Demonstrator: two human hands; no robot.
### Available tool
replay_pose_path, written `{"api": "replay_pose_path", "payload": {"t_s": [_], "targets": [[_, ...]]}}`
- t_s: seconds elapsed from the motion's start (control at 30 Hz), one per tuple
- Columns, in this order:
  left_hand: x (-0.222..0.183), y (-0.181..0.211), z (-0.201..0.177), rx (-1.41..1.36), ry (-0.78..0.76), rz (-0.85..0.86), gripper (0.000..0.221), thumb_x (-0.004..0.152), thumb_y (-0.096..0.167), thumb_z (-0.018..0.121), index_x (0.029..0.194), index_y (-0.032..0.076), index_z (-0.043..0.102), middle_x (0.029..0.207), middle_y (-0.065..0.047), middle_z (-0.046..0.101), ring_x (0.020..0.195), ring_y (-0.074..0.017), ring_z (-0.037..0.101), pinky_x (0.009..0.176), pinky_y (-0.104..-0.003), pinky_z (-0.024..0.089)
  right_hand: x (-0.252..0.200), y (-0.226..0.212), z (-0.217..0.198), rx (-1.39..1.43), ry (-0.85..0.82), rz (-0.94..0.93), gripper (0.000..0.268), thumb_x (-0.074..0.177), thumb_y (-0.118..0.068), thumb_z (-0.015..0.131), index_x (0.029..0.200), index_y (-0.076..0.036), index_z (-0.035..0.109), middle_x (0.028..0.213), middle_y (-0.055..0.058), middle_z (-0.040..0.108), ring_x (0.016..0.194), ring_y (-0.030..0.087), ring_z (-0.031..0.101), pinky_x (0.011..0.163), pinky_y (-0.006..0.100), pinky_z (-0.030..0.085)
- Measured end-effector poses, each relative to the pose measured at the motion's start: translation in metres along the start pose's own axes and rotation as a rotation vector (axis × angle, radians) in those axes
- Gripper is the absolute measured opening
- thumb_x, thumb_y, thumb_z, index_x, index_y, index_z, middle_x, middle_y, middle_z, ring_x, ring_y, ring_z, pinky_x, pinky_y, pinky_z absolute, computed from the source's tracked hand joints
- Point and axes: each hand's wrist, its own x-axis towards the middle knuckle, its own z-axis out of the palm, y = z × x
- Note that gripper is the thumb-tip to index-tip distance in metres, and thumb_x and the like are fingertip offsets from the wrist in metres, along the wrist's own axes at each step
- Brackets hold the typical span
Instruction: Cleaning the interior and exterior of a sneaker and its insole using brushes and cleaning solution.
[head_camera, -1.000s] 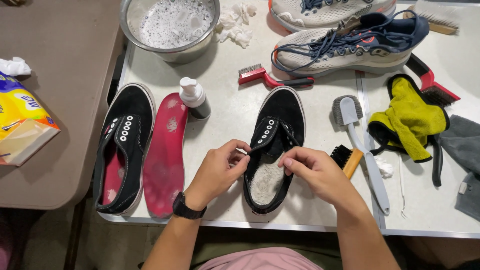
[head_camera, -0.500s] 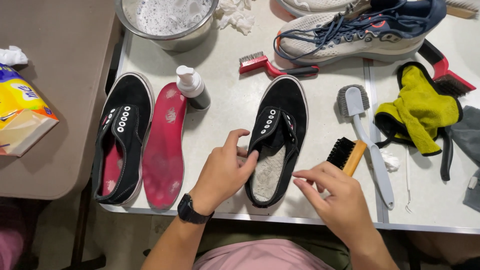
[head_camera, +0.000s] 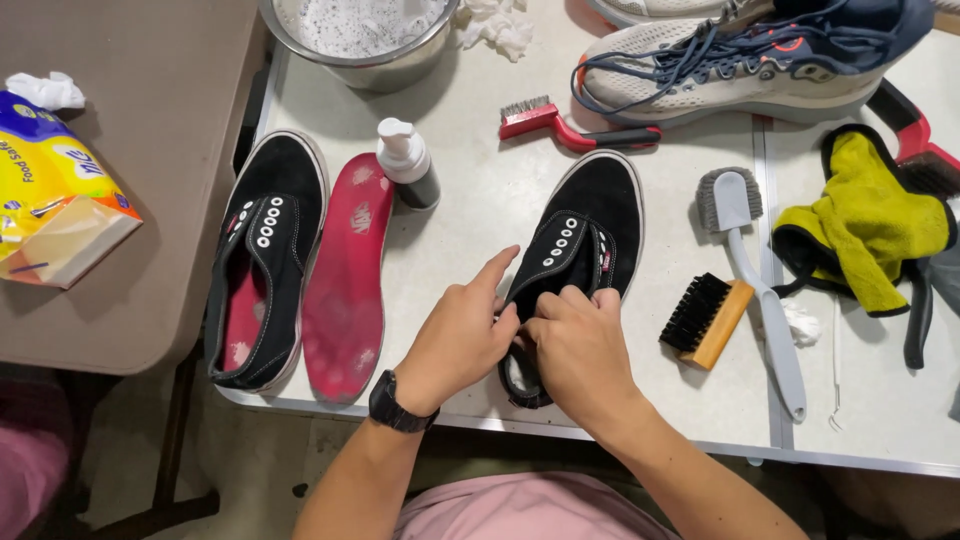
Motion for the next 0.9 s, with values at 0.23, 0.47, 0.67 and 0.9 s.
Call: {"api": "replay_pose_path", "payload": {"t_s": [0.23, 0.47, 0.67, 0.9], "targets": [[0.002, -0.007, 0.001, -0.025, -0.003, 0.004, 0.065, 0.095, 0.013, 0.052, 0.157, 0.001, 0.038, 0.105, -0.038, 0.072, 0.102, -0.0478, 0.073, 0.083, -0.056, 0.06, 0.012, 0.001, -0.008, 0.073, -0.136, 0.057, 0.009, 0.083, -0.025, 0.077, 0.078, -0.018, 0.077, 0.073, -0.004, 0.063, 0.077, 0.016, 0.054, 0.079, 0.038, 0.031], [0.002, -0.01, 0.001, -0.032, 0.011, 0.023, 0.066, 0.094, 0.013, 0.053, 0.157, 0.001, 0.038, 0.103, -0.039, 0.072, 0.097, -0.0466, 0.075, 0.08, -0.055, 0.061, 0.011, 0.003, -0.016, 0.153, -0.159, 0.076, 0.016, 0.09, -0.035, 0.072, 0.087, -0.019, 0.077, 0.08, -0.003, 0.066, 0.081, 0.016, 0.058, 0.079, 0.036, 0.033], [0.008, -0.031, 0.007, -0.1, 0.0, 0.048, 0.062, 0.095, 0.011, 0.054, 0.154, 0.0, 0.042, 0.073, -0.022, 0.076, 0.069, -0.0307, 0.075, 0.067, -0.043, 0.061, 0.012, 0.001, -0.04, 0.224, -0.158, 0.126, 0.014, 0.092, -0.029, 0.071, 0.089, -0.017, 0.077, 0.08, -0.002, 0.066, 0.078, 0.016, 0.062, 0.078, 0.032, 0.037], [0.012, -0.037, 0.007, -0.139, -0.008, 0.055, 0.06, 0.094, 0.013, 0.055, 0.152, 0.001, 0.045, 0.071, -0.018, 0.076, 0.065, -0.0262, 0.073, 0.065, -0.04, 0.06, 0.002, 0.014, -0.077, 0.718, -0.039, 0.223, 0.005, 0.086, -0.016, 0.074, 0.085, -0.016, 0.079, 0.075, 0.001, 0.067, 0.068, 0.015, 0.061, 0.071, 0.028, 0.047]]}}
